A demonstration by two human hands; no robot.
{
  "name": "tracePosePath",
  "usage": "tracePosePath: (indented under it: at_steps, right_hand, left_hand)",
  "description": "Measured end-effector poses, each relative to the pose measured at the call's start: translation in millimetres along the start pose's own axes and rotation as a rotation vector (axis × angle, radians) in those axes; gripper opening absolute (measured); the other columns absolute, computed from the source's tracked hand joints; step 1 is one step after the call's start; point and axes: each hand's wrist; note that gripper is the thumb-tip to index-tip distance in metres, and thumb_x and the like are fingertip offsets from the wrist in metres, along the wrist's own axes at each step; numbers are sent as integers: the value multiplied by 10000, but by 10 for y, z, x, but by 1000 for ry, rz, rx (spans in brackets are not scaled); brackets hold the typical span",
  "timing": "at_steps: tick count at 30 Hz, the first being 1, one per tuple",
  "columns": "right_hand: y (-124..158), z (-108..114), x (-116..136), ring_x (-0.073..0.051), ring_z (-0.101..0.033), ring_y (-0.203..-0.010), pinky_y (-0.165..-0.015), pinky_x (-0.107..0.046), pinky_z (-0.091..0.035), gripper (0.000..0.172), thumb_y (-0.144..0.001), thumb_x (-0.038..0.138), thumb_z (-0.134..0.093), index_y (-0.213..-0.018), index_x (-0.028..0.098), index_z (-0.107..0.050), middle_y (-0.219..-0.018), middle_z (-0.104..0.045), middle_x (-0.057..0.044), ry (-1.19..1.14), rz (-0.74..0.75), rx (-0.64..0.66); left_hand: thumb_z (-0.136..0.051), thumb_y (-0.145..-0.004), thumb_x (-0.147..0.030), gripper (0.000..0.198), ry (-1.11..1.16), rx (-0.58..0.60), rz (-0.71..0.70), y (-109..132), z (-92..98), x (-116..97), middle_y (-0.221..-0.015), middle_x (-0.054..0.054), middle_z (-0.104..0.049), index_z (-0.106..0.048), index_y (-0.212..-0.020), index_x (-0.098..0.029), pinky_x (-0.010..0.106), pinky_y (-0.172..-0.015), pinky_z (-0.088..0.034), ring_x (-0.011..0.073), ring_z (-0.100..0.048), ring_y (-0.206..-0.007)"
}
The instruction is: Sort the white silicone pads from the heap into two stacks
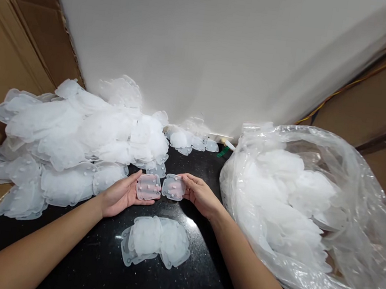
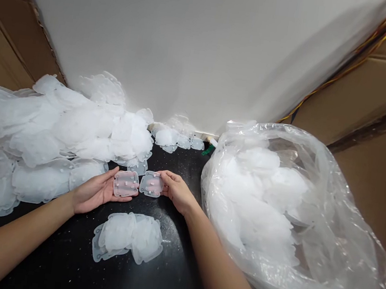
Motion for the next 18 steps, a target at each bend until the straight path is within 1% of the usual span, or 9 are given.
tracePosePath:
  at_steps: [4, 8, 10, 14, 18]
  right_hand:
    - [-10, 13, -8, -146, -665, -652, -650, -273, -517, 394, -725, 535, -763, -901, 190, -688, -748, -716, -31, -19, -1, 4]
    - [-14, 12, -12, -138, -657, -636, -639, -265, -519, 438, -693, 570, -774, -893, 188, -695, -725, -710, -24, -12, -4, 1]
    - [-12, 10, -11, -130, -648, -619, -627, -261, -517, 433, -685, 567, -782, -886, 193, -699, -727, -709, -17, -9, -4, -4]
    - [-11, 13, -11, -134, -649, -615, -626, -266, -514, 389, -730, 543, -757, -887, 193, -696, -728, -711, -17, -12, -8, -9]
    - [-16, 17, -14, -141, -655, -612, -626, -268, -509, 408, -753, 564, -729, -880, 177, -693, -718, -714, -35, -29, -8, -17]
  left_hand:
    - [-398, -973, -514, 544, -18, 19, 7, -6, 13, -8, -1142, 182, -715, -531, -1325, -122, 497, -1017, -454, 317, -653, -1133]
    - [-405, -964, -535, 551, -45, 21, 18, 2, 6, -12, -1144, 185, -708, -546, -1306, -126, 492, -981, -480, 316, -640, -1147]
    - [-402, -962, -546, 563, -45, 19, 22, 8, -1, -14, -1147, 191, -704, -549, -1301, -122, 492, -961, -493, 322, -636, -1151]
    - [-387, -962, -558, 595, -40, 23, 26, 10, 0, -16, -1180, 200, -689, -527, -1333, -114, 499, -971, -487, 332, -615, -1179]
    - [-390, -960, -558, 616, -44, 26, 24, 12, 0, -17, -1186, 212, -684, -501, -1356, -99, 505, -980, -477, 341, -616, -1176]
Point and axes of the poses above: each hand's wrist, its own y-axis away from the middle knuckle, its own z-axis out of the back of the hand, x = y × z
